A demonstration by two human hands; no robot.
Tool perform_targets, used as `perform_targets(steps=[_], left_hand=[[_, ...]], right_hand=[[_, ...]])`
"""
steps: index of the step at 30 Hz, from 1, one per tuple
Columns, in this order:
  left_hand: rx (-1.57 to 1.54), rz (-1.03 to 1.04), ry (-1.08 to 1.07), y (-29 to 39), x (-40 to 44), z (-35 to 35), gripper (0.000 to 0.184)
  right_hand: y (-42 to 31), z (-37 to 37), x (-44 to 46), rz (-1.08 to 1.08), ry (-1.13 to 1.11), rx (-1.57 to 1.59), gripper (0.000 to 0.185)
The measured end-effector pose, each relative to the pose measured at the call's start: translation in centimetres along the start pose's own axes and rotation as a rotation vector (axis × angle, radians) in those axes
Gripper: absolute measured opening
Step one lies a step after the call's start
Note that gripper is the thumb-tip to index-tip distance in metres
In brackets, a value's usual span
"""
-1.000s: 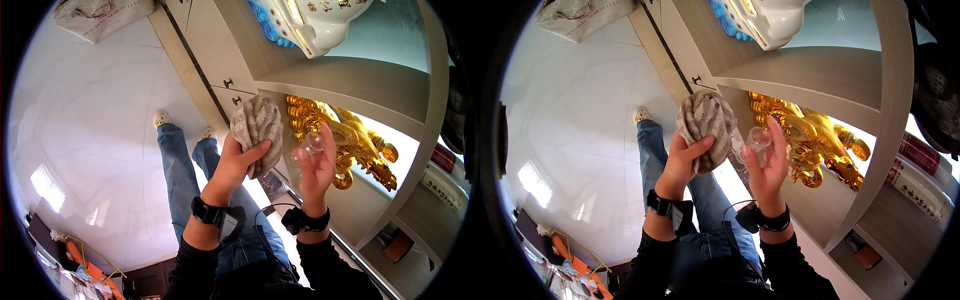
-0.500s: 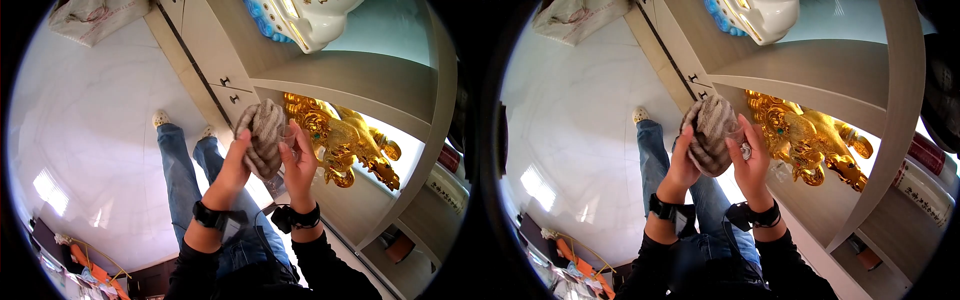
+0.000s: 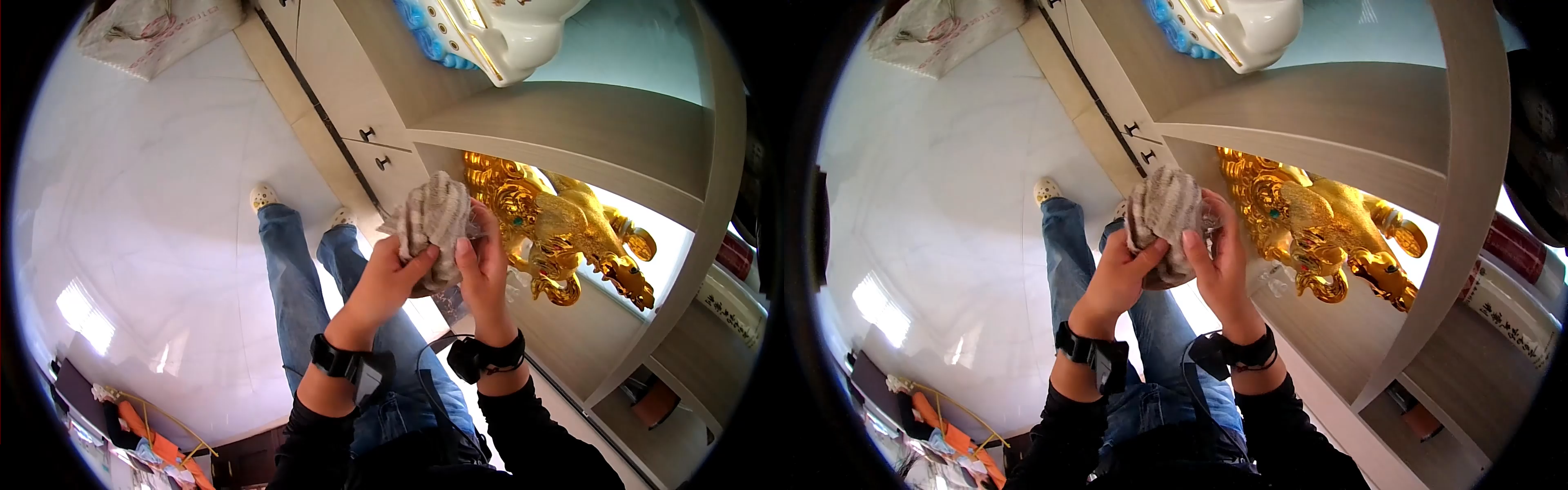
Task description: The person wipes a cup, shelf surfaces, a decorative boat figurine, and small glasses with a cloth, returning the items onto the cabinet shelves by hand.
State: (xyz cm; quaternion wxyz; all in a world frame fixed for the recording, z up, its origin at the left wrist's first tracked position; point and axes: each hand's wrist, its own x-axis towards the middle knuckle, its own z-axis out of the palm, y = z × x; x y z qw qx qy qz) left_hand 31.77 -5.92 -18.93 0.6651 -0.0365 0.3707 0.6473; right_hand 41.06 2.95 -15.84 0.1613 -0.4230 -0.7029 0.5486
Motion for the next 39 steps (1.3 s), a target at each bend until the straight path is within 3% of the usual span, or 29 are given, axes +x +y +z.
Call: perform_targets(steps=[1,3,5,7,9,11,12,14,19,23,26,28,29,31,33,36,38,39], left_hand=[[-0.002,0.002,0.003,0.5,-0.3,0.4,0.031],[0.420,0.148,0.052,1.0,-0.9,1.8,0.038],[0.503,0.183,0.075,0.5,-1.2,2.1,0.047],[0.697,0.439,0.146,0.2,-1.6,2.3,0.051],[0.683,0.489,0.146,0.1,-2.0,2.4,0.049],[0.651,0.472,0.260,-0.1,-2.4,2.6,0.045],[0.651,0.473,0.260,-0.1,-2.5,2.4,0.045],[0.275,0.334,0.261,0.0,-2.7,1.6,0.035],[-0.384,0.159,0.156,0.8,-2.2,-2.3,0.021],[-0.365,0.137,0.201,1.4,-2.4,-3.4,0.015],[-0.202,0.058,0.293,1.1,-2.5,-4.0,0.022],[0.489,0.320,0.423,2.0,-2.8,-3.7,0.052],[0.490,0.322,0.422,2.4,-3.1,-3.5,0.052],[0.287,0.317,0.108,3.1,-3.6,-3.1,0.076],[0.263,0.368,-0.067,2.6,-3.0,-2.3,0.078],[0.063,0.303,-0.012,1.2,-2.3,-1.7,0.073],[-0.237,0.279,0.052,0.0,-1.8,-3.0,0.062],[-0.234,0.277,0.046,-0.2,-1.9,-3.4,0.062]], right_hand=[[0.2,-0.1,0.1,-0.005,-0.041,0.123,0.049],[0.8,-0.1,-0.1,-0.006,-0.088,0.245,0.054],[1.2,0.1,-0.5,0.140,-0.076,0.450,0.057],[0.8,0.4,-0.5,0.214,-0.071,0.521,0.056],[0.7,0.4,-0.4,0.343,-0.052,0.627,0.056],[1.0,0.3,-0.3,0.291,-0.108,0.497,0.052],[1.3,0.3,-0.4,0.380,-0.069,0.642,0.050],[1.5,0.2,-0.6,0.522,-0.068,1.072,0.047],[1.0,0.5,-0.1,0.425,-0.155,0.960,0.049],[-0.8,1.0,0.1,0.413,-0.092,0.863,0.049],[-1.7,1.6,0.4,0.378,-0.031,0.777,0.042],[-1.8,1.7,0.4,0.356,0.001,0.710,0.036],[-1.6,1.6,0.4,0.357,0.000,0.609,0.035],[-1.8,1.8,0.3,0.356,0.001,0.506,0.033],[-3.2,2.7,0.0,0.430,-0.062,0.540,0.032],[-3.3,3.1,-0.8,0.411,-0.174,0.549,0.029],[-2.8,2.8,-1.1,0.409,-0.186,0.585,0.027],[-2.4,2.5,-1.2,0.358,-0.213,0.452,0.026]])
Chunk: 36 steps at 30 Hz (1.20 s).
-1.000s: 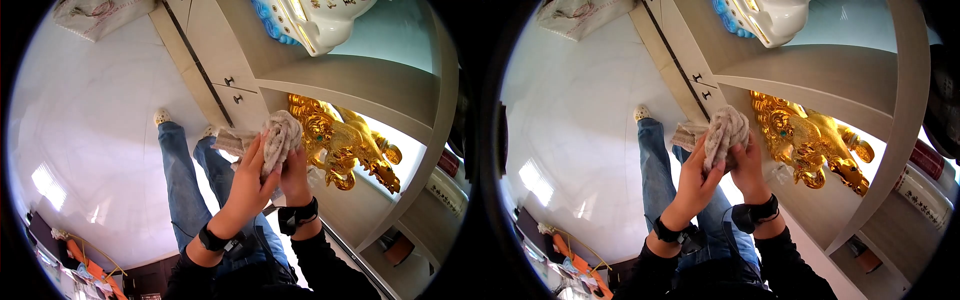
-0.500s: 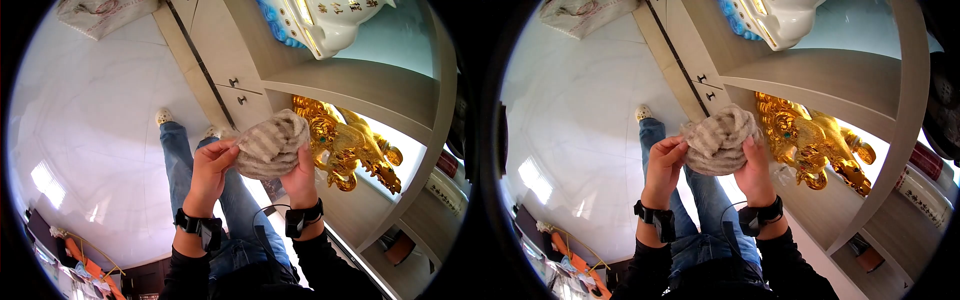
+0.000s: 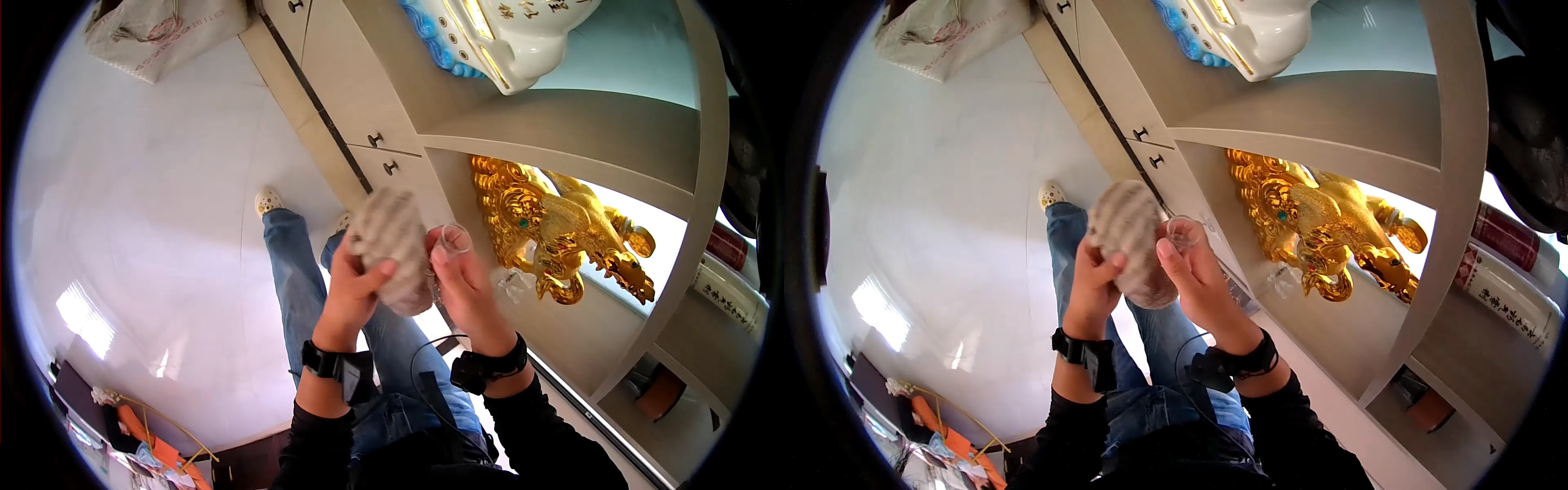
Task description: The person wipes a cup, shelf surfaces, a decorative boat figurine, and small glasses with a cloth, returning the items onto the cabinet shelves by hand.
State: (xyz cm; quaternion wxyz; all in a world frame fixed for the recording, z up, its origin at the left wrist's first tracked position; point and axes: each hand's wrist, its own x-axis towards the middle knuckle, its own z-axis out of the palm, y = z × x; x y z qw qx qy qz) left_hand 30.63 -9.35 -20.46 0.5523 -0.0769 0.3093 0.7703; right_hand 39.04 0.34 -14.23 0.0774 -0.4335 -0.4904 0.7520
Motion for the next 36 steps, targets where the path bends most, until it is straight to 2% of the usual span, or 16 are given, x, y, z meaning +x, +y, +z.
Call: perform_targets(steps=[1,2,3,6,8,10,12,15,16,18,19,23,26,30,34,36], left_hand=[[-0.138,0.004,0.067,0.1,-0.2,-0.5,0.056],[-0.275,0.008,0.137,0.3,-0.3,-0.9,0.051],[-0.268,0.016,0.143,0.6,-0.4,-1.3,0.047],[-0.223,0.010,0.142,1.0,-0.3,-2.2,0.047],[-0.223,0.017,0.140,0.9,-0.2,-2.3,0.047],[-0.375,-0.015,0.078,0.9,-0.1,-2.1,0.046],[-0.377,-0.035,0.023,0.9,0.0,-1.8,0.047],[-0.411,-0.132,-0.013,1.2,0.0,-0.6,0.053],[-0.411,-0.133,-0.015,1.4,-0.1,-0.4,0.053],[-0.129,-0.122,-0.080,1.4,-0.4,-0.3,0.056],[-0.113,-0.206,-0.054,1.6,-0.2,-0.3,0.060],[0.056,-0.274,-0.150,3.1,0.0,-0.4,0.062],[0.070,-0.288,-0.199,3.5,-0.1,-1.0,0.064],[0.002,-0.293,-0.113,3.1,-0.7,-0.3,0.066],[0.070,-0.261,-0.118,3.8,-1.0,0.1,0.062],[0.236,-0.233,-0.137,4.1,-1.1,0.0,0.057]], right_hand=[[0.1,-0.3,-0.1,-0.031,-0.012,-0.141,0.025],[-0.1,-0.5,-0.1,-0.032,-0.009,-0.139,0.025],[-0.2,-0.8,-0.2,-0.087,0.006,-0.245,0.026],[-1.1,-1.2,-0.5,-0.170,0.006,-0.384,0.028],[-1.7,-0.9,-0.8,-0.204,-0.038,-0.694,0.032],[-1.7,-0.5,-0.9,-0.224,0.037,-0.743,0.034],[-1.8,-0.8,-0.7,-0.393,-0.031,-0.979,0.036],[-1.9,-0.7,-0.6,-0.465,-0.057,-1.111,0.037],[-1.9,-0.6,-0.5,-0.466,-0.055,-1.111,0.037],[-1.7,-0.4,-0.5,-0.421,-0.090,-1.102,0.033],[-1.6,-0.5,-0.5,-0.422,-0.090,-1.103,0.033],[-1.5,-1.2,-0.5,-0.348,-0.213,-1.036,0.031],[-2.6,-1.6,-0.3,-0.211,-0.364,-0.932,0.029],[-4.3,-1.5,0.1,-0.018,-0.508,-0.868,0.027],[-5.2,-0.9,0.0,-0.066,-0.545,-0.899,0.026],[-5.4,-0.8,0.0,-0.129,-0.577,-0.989,0.023]])
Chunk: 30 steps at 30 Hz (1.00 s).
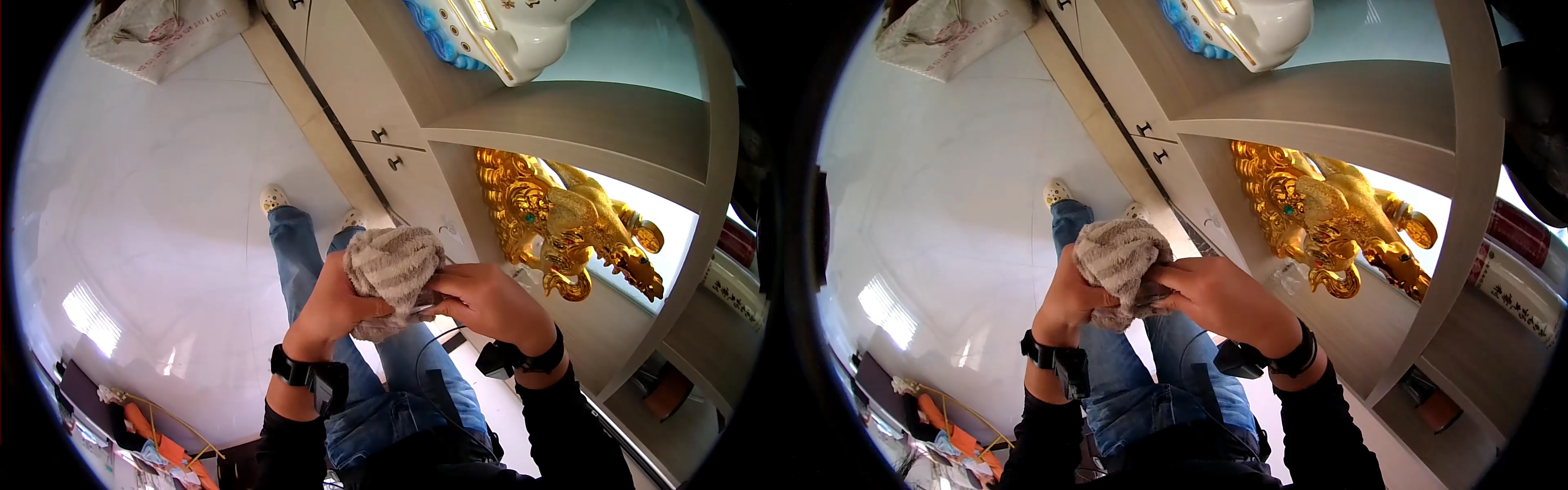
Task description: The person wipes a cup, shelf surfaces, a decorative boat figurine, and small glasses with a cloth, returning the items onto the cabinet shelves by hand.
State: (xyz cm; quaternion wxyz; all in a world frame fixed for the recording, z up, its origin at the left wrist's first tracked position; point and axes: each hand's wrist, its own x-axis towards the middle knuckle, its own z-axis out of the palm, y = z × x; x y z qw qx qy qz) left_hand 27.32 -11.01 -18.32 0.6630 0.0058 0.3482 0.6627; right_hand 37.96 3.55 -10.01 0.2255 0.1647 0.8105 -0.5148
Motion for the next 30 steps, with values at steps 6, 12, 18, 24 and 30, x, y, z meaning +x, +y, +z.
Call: perform_targets(steps=[6,12,18,24,30], left_hand=[[0.364,0.147,0.255,0.1,-0.7,1.4,0.038],[0.514,0.218,0.525,-0.8,1.0,1.6,0.030],[-0.391,0.136,0.393,-0.5,1.2,-0.9,0.056],[-0.407,0.204,0.138,-1.4,1.6,-0.2,0.067],[0.366,0.231,0.309,-1.5,2.3,2.2,0.053]], right_hand=[[-0.1,0.8,0.4,0.010,0.143,-0.033,0.020],[1.8,2.4,1.2,0.343,0.029,0.314,0.020],[2.3,2.3,0.8,0.335,0.271,0.610,0.025],[3.1,3.3,1.3,0.326,0.392,0.414,0.031],[1.4,3.9,2.1,0.210,0.512,0.230,0.039]])
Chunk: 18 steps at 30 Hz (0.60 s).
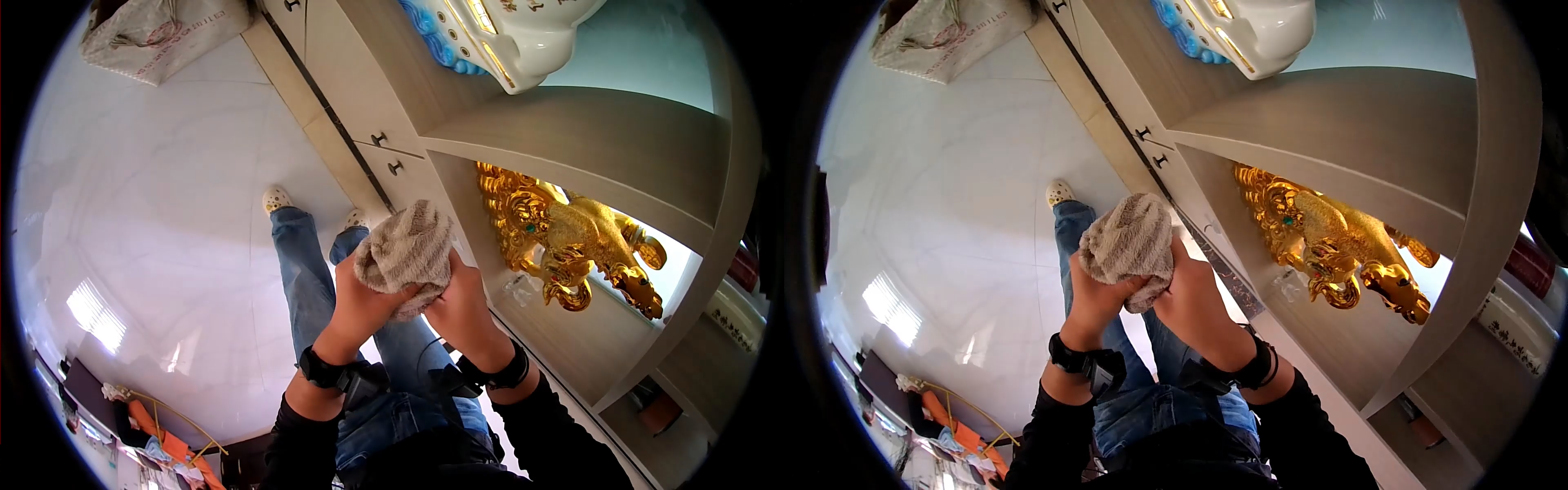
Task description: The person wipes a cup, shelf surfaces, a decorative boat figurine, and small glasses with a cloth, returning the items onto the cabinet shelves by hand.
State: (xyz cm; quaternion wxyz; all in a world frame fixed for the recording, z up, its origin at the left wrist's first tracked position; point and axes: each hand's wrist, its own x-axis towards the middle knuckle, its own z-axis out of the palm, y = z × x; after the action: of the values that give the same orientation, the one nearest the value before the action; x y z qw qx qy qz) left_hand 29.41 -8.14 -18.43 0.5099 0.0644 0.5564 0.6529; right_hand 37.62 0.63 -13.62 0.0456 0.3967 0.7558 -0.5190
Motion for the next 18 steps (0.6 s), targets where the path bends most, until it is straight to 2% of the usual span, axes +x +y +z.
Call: perform_targets(steps=[3,5,6,8,10,12,14,15,16,18], left_hand=[[0.087,0.110,0.071,0.1,-0.3,0.3,0.044],[0.169,0.173,0.103,0.0,-0.3,0.2,0.041],[0.162,0.145,0.138,0.0,-0.2,0.3,0.036],[0.154,0.117,0.172,0.1,0.2,0.3,0.031],[-0.385,-0.065,0.222,0.3,0.8,0.2,0.026],[-0.488,-0.116,0.144,-1.0,0.4,-0.7,0.029],[-0.728,-0.228,0.045,-1.3,-0.1,-1.0,0.039],[-0.747,-0.173,-0.048,-1.1,-0.2,-1.2,0.050],[-0.747,-0.175,-0.047,-0.8,-0.3,-1.0,0.050],[-0.629,-0.005,-0.100,-0.4,-0.4,-0.4,0.058]], right_hand=[[-0.4,-0.3,-0.1,0.072,-0.025,0.045,0.035],[0.0,-0.3,-0.3,0.234,-0.099,0.108,0.031],[0.3,-0.1,-0.4,0.233,-0.098,0.108,0.031],[0.3,0.5,-0.4,0.057,-0.001,0.177,0.025],[-1.1,-0.5,-0.2,0.120,-0.051,0.168,0.025],[-1.6,-1.0,0.1,0.183,-0.104,0.160,0.026],[-1.5,-1.2,0.2,0.176,-0.053,0.103,0.028],[-1.3,-1.3,0.3,0.178,-0.029,0.088,0.026],[-0.9,-1.2,0.2,0.179,-0.030,0.088,0.026],[-0.3,-0.8,0.0,0.146,0.001,0.138,0.026]])
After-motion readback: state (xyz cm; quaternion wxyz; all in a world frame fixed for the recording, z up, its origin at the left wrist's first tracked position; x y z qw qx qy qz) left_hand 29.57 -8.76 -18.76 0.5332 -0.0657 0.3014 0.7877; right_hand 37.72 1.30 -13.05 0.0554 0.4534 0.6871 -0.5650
